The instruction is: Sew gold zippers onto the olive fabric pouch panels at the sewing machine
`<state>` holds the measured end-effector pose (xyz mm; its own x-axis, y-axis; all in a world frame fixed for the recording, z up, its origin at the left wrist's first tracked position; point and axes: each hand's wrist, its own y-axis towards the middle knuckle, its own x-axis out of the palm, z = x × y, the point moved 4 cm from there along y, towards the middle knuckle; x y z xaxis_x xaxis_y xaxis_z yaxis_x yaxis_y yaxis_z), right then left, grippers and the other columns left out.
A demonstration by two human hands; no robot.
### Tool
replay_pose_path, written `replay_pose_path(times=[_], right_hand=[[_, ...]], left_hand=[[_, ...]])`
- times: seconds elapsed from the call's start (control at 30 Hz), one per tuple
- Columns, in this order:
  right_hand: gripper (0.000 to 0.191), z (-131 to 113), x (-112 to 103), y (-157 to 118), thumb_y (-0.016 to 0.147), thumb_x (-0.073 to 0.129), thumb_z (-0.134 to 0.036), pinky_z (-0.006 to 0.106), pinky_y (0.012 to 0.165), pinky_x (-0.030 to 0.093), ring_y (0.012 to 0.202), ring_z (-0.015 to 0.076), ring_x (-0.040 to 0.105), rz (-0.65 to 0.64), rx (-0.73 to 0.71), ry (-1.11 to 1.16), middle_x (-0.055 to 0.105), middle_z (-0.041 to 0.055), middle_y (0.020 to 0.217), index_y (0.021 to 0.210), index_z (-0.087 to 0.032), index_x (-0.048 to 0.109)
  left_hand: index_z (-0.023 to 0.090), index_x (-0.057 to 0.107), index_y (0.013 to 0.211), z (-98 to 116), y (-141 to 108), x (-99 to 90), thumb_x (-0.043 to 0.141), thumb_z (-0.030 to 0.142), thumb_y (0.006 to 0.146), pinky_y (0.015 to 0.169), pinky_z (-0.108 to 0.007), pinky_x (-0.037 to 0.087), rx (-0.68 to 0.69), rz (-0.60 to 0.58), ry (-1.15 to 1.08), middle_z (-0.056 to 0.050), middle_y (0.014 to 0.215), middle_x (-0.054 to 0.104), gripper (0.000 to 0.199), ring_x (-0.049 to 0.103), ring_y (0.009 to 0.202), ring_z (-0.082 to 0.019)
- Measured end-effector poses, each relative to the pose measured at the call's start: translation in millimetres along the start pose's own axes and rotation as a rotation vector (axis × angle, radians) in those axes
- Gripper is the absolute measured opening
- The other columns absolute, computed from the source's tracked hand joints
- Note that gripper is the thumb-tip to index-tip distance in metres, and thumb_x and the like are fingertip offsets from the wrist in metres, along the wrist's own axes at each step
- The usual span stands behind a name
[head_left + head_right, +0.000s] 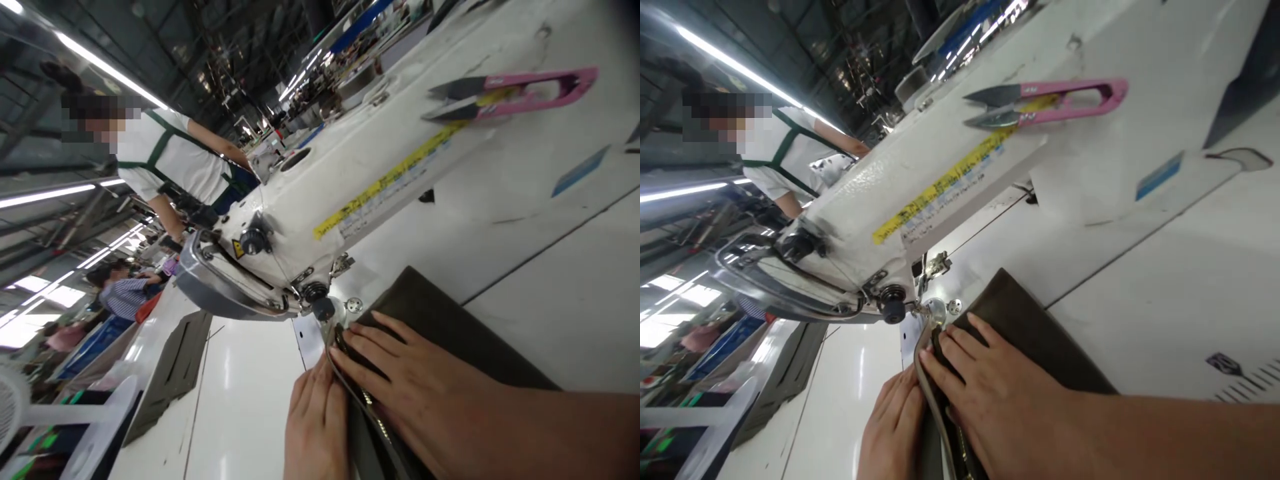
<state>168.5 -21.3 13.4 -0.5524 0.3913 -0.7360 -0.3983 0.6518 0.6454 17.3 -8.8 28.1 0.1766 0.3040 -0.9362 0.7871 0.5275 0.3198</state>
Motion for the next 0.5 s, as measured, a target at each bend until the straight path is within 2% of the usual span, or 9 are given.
replay_pose_path(times=[0.1, 0.2, 0.27, 0.37, 0.43, 0.5], right_hand=[[0.043, 0, 0, 0, 0.091, 0.041, -0.031, 0.046, 0.104, 0.03, 0.113, 0.024, 0.052, -0.001, 0.009, 0.016, 0.059, 0.0084, 0.125, 0.128, -0.014, 0.053], [0.045, -1, 2, -4, 0.09, 0.04, -0.032, 0.047, 0.106, 0.028, 0.118, 0.0268, 0.049, -0.017, -0.002, 0.005, 0.055, 0.0136, 0.128, 0.126, -0.01, 0.055], [0.048, -2, 3, -7, 0.088, 0.041, -0.03, 0.048, 0.107, 0.027, 0.122, 0.0285, 0.046, -0.039, -0.035, -0.035, 0.052, 0.0169, 0.132, 0.128, -0.007, 0.053], [0.054, -5, 3, -13, 0.083, 0.043, -0.021, 0.047, 0.108, 0.026, 0.127, 0.0271, 0.041, -0.075, -0.109, -0.119, 0.046, 0.0151, 0.138, 0.136, -0.009, 0.044], [0.06, -5, 2, -15, 0.081, 0.041, -0.015, 0.045, 0.109, 0.027, 0.129, 0.0249, 0.039, -0.059, -0.151, -0.173, 0.044, 0.0129, 0.14, 0.14, -0.01, 0.038], [0.062, -5, 1, -16, 0.08, 0.038, -0.012, 0.044, 0.107, 0.029, 0.129, 0.0236, 0.039, -0.018, -0.184, -0.21, 0.045, 0.012, 0.14, 0.143, -0.01, 0.033]], left_hand=[[0.016, 0.054, 0.122, 1, 3, -1.4, 0.033, 0.007, 0.091, 0.081, -0.036, 0.057, 0.008, -0.003, 0.014, -0.014, 0.116, 0.063, 0.039, 0.063, 0.103, -0.025], [0.014, 0.058, 0.111, 5, 5, 0.8, 0.033, 0.006, 0.091, 0.08, -0.036, 0.056, 0.017, 0.009, 0.026, -0.016, 0.116, 0.063, 0.033, 0.063, 0.103, -0.025], [0.012, 0.057, 0.107, 9, 5, 2.4, 0.03, 0.006, 0.092, 0.082, -0.038, 0.055, 0.002, 0.073, 0.004, -0.017, 0.117, 0.062, 0.031, 0.062, 0.105, -0.026], [0.009, 0.05, 0.117, 12, 3, 2.7, 0.026, 0.006, 0.093, 0.084, -0.041, 0.053, -0.084, 0.167, -0.082, -0.019, 0.118, 0.061, 0.035, 0.059, 0.11, -0.025], [0.008, 0.047, 0.121, 13, 3, 2.2, 0.028, 0.007, 0.094, 0.086, -0.04, 0.052, -0.122, 0.149, -0.145, -0.018, 0.117, 0.062, 0.033, 0.059, 0.109, -0.024], [0.009, 0.051, 0.116, 14, 4, 1.0, 0.03, 0.011, 0.097, 0.088, -0.04, 0.05, -0.137, 0.109, -0.172, -0.017, 0.116, 0.062, 0.028, 0.059, 0.109, -0.023]])
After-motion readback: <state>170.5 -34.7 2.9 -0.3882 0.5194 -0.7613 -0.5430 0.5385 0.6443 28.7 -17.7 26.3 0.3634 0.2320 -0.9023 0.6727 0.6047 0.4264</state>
